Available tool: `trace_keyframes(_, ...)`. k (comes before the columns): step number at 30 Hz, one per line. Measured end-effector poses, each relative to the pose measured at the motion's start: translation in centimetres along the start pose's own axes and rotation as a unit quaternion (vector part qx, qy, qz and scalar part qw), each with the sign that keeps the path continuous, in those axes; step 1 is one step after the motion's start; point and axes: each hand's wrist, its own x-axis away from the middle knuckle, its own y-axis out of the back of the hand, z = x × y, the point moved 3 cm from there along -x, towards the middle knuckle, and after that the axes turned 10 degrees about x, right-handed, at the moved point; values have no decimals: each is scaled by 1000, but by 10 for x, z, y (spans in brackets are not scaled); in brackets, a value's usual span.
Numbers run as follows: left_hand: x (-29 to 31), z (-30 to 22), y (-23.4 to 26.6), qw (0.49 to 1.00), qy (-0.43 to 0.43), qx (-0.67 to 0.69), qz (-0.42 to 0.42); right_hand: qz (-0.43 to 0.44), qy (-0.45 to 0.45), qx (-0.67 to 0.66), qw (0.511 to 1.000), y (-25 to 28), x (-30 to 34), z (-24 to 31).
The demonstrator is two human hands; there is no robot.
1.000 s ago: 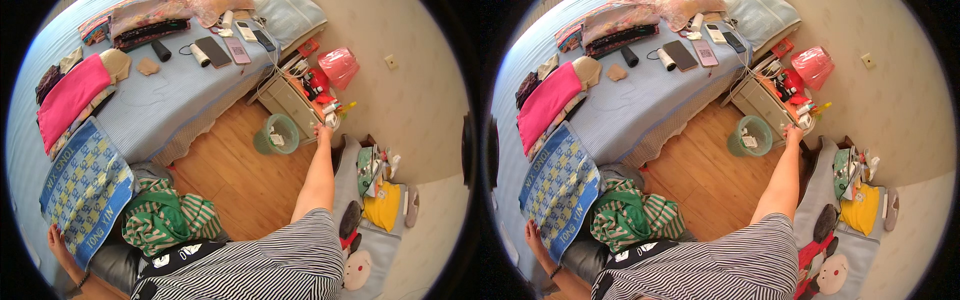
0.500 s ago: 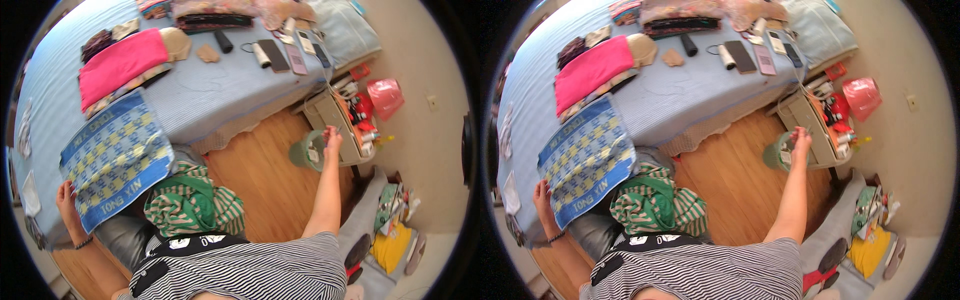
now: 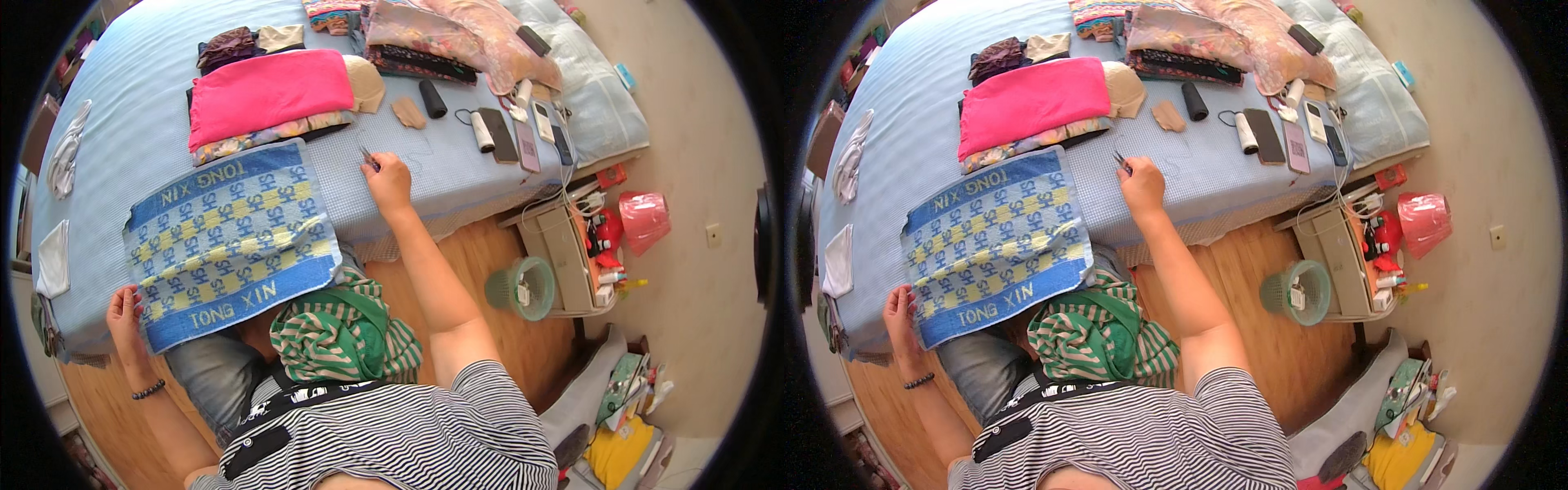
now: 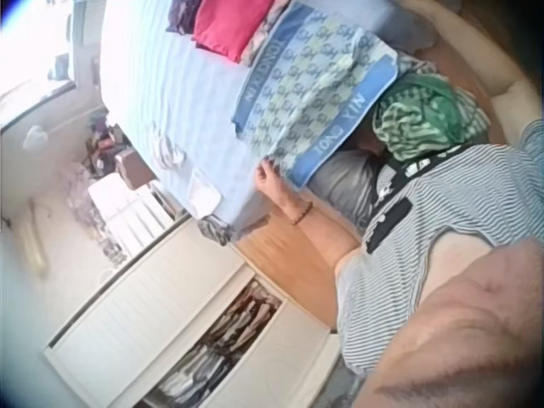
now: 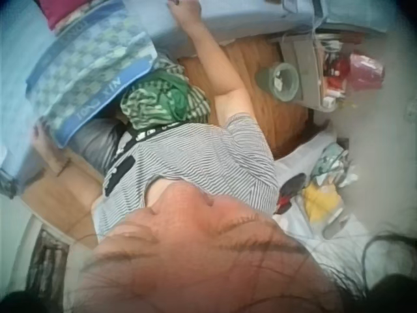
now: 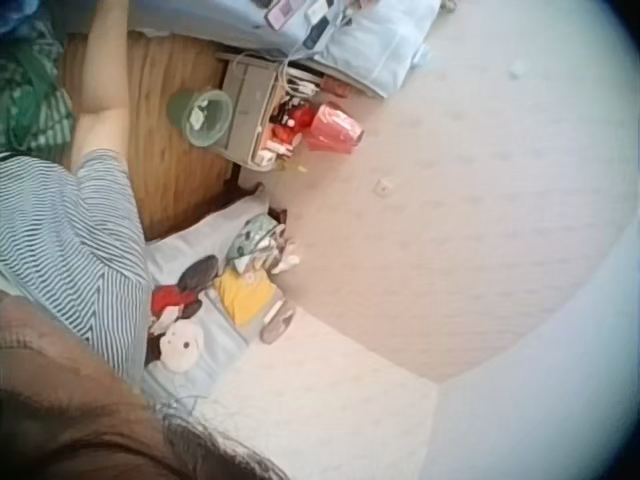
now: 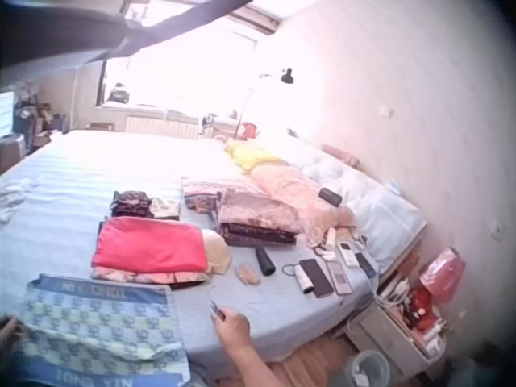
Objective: The person folds a blue patterned towel and a white t-shirt on a bed, then places them in a stack. They then unfold a green striped shirt, pick up a spool of thread, and hang the green shirt in a closet.
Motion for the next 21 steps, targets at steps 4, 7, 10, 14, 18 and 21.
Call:
trace_keyframes(4,4,3,-2,1000,9,12,-13,30,40,60,997,-10,-10,4)
trace_keyframes(7,1,10,0,999,17,25,-12,51,43,11,998,-10,-11,6)
trace_keyframes(10,-2,14,-3,999,17,28,2,83,24,-81,993,-12,-13,5)
trace_keyframes(14,-3,16,-6,999,18,29,-1,89,46,-105,989,-20,-11,15)
trace_keyframes(18,-1,13,-7,999,11,39,6,112,97,-12,989,-21,-10,24)
trace_keyframes(21,-1,13,-4,999,16,39,9,85,68,-54,993,-26,-12,19)
